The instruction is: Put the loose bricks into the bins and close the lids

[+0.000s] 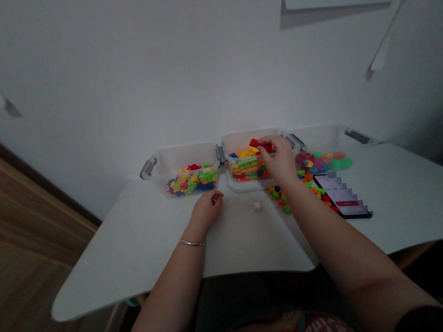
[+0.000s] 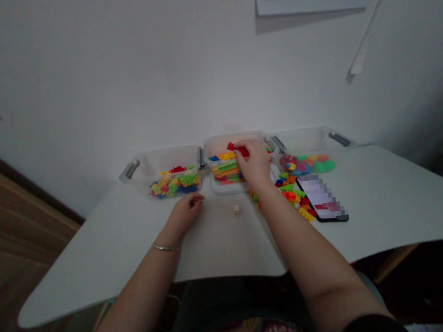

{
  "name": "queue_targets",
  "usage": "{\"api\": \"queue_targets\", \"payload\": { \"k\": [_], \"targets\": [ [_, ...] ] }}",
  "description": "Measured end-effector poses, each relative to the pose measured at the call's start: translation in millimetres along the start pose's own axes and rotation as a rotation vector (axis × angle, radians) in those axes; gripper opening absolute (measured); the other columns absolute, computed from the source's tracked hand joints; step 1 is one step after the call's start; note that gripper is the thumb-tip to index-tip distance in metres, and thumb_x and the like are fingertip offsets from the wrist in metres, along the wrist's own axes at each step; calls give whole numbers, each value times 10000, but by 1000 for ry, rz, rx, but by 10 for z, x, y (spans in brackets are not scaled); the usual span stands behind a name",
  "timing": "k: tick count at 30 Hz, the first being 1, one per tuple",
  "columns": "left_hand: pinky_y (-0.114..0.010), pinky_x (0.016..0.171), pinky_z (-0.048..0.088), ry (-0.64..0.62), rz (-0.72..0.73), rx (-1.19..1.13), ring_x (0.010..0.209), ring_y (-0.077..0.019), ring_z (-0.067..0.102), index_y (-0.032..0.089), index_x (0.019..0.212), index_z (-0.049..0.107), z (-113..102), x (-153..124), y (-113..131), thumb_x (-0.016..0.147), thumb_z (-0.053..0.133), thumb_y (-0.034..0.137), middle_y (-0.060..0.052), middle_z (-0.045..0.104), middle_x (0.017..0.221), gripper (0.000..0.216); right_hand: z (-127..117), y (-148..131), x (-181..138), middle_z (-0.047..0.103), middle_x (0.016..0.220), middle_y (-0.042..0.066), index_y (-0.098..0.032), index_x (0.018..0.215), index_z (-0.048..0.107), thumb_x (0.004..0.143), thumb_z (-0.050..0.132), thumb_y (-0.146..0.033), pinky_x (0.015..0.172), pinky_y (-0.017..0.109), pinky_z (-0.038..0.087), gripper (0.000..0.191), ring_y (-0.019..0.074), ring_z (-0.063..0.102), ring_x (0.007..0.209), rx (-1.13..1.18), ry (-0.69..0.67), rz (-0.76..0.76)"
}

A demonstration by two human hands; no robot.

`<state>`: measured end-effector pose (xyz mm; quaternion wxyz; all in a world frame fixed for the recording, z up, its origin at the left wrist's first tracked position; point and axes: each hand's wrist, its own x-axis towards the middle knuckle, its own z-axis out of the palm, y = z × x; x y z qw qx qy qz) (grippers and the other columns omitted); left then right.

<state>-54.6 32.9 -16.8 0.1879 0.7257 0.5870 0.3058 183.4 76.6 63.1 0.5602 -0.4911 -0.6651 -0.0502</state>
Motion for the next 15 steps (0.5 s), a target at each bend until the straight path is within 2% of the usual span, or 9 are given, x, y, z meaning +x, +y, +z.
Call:
{"api": "queue_targets", "payload": {
  "k": [3,7,11,15],
  "targets": [
    [-271,697,467,0,6,-1,758,-169,617,155,960,666,-6,-12,15,830,502,186,-68,695,866,211,97,10,16,715,990,88,-190,951,693,841,546,-261,892,399,430,197,250,610,945,-88,-143,29],
    [-280,710,465,-6,10,2,770,-173,616,160,949,666,-5,-12,26,827,503,191,-69,695,873,207,157,-30,-45,722,1048,77,-209,987,707,887,468,-253,949,435,387,263,262,611,1013,-181,-350,-76],
    [-286,707,467,-12,9,-9,769,-175,618,165,961,665,2,-6,13,828,501,202,-69,697,872,214,155,-58,-100,686,1150,106,-187,1142,650,864,501,-267,1017,469,358,325,273,588,1086,-186,-391,-166],
    [-279,678,468,-17,6,-17,741,-170,620,168,967,665,7,6,9,826,501,204,-63,701,853,218,130,-54,-157,600,1301,108,-179,1293,534,803,553,-235,1121,510,271,494,275,505,1245,-118,-379,-221]
  ]
}}
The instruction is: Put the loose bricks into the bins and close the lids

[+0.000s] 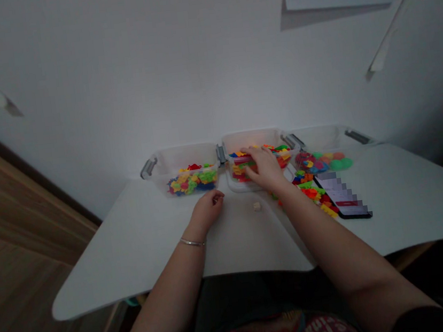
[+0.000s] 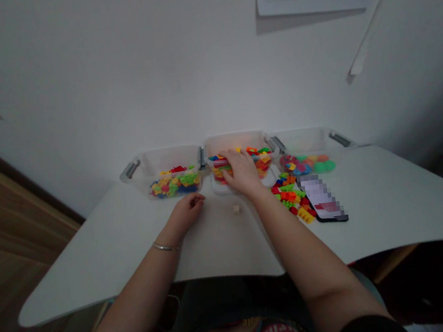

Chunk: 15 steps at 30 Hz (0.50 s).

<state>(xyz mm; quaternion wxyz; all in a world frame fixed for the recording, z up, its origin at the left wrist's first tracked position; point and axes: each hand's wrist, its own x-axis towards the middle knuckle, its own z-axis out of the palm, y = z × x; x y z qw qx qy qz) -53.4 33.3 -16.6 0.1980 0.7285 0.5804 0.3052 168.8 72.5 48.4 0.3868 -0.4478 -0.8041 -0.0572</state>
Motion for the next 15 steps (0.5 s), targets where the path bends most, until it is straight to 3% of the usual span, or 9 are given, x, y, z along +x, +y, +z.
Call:
{"api": "queue_targets", "payload": {
  "k": [8,12,15],
  "targets": [
    [-276,688,470,-6,-6,-3,758,-171,629,168,966,668,25,22,81,826,512,207,-64,711,869,213,148,-67,-494,522,1359,138,-179,1328,458,830,488,-213,1118,507,311,501,263,413,1327,84,231,57],
    [-277,689,471,-16,-7,2,759,-174,631,171,967,667,18,16,101,829,507,210,-61,710,862,214,188,-55,-681,557,1271,161,-144,1245,514,829,509,-211,1048,438,397,421,257,486,1226,165,118,40],
    [-284,705,473,-16,-7,12,773,-180,633,159,967,666,2,8,108,832,507,210,-69,707,865,215,154,-28,-746,613,1105,137,-156,1135,571,822,537,-226,917,392,470,322,250,570,1056,152,-14,122]
  ]
}}
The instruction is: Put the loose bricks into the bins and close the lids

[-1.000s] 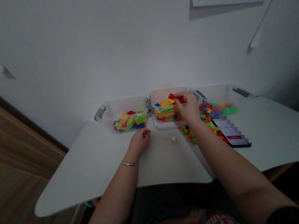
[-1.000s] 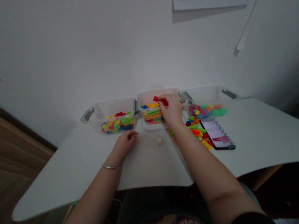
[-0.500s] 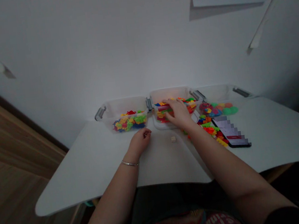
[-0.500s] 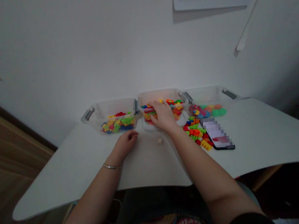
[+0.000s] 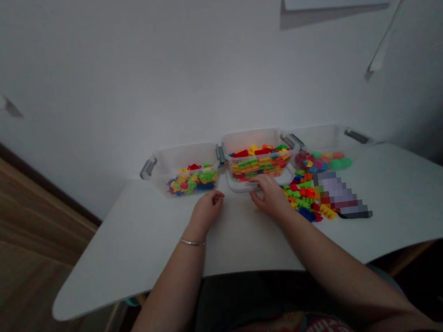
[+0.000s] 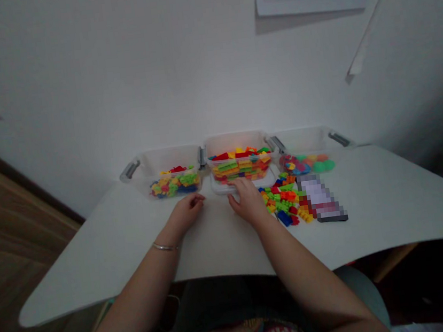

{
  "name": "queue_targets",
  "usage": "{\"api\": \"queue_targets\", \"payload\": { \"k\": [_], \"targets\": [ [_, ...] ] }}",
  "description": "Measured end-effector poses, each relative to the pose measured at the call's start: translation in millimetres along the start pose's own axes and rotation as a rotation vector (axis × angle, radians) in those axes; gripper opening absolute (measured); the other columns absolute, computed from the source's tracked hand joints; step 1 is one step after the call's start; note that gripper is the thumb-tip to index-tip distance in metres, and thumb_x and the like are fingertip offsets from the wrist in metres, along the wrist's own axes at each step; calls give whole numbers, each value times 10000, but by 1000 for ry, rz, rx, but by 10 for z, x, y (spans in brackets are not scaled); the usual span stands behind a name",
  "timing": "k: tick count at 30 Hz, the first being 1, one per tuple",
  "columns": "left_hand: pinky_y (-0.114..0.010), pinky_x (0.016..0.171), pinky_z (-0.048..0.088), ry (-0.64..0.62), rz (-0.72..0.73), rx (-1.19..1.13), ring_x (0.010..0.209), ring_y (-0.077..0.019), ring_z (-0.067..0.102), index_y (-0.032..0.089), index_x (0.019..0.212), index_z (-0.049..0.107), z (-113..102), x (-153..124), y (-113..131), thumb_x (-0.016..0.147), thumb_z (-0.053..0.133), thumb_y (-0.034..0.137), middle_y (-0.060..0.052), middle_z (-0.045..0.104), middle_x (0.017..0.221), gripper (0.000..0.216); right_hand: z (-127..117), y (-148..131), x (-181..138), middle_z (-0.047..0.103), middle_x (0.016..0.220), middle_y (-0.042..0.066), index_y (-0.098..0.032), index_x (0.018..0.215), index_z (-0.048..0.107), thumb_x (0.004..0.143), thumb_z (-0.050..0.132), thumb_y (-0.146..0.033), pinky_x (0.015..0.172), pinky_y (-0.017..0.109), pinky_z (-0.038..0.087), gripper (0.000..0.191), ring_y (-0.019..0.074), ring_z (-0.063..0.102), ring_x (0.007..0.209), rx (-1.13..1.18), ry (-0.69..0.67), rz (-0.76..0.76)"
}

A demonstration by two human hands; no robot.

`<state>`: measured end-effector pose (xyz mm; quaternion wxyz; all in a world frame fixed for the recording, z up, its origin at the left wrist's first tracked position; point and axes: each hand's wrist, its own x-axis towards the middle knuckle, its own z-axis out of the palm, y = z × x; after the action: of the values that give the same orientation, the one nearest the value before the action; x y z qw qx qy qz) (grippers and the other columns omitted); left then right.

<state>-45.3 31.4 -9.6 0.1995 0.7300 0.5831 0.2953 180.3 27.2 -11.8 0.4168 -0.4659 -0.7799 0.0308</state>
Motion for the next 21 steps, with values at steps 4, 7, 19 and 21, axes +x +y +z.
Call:
{"api": "queue_targets", "payload": {
  "k": [4,7,19,21],
  "targets": [
    [-283,711,474,1,0,4,770,-180,632,163,963,667,-11,-7,11,829,509,209,-64,702,848,212,-53,5,-78,635,967,73,-199,1085,591,819,595,-297,747,325,475,284,211,611,870,-62,-226,116],
    [-285,705,474,-11,3,2,758,-180,630,165,964,666,-4,-8,8,827,504,212,-62,699,836,217,-60,-9,-113,644,1045,75,-214,1103,594,813,631,-328,727,311,457,313,208,621,884,-113,-388,90],
    [-281,698,472,-12,9,5,763,-179,636,173,948,670,14,-9,7,826,503,230,-57,708,838,215,31,23,-105,631,1008,81,-178,943,659,812,610,-185,914,345,457,140,210,580,991,-20,-431,-59],
    [-281,690,470,-20,8,13,759,-182,635,171,950,671,19,-2,2,828,504,236,-59,709,836,217,29,21,-122,629,1057,93,-167,1010,648,778,584,-124,949,351,448,245,216,565,1042,7,-413,-77]
  ]
}}
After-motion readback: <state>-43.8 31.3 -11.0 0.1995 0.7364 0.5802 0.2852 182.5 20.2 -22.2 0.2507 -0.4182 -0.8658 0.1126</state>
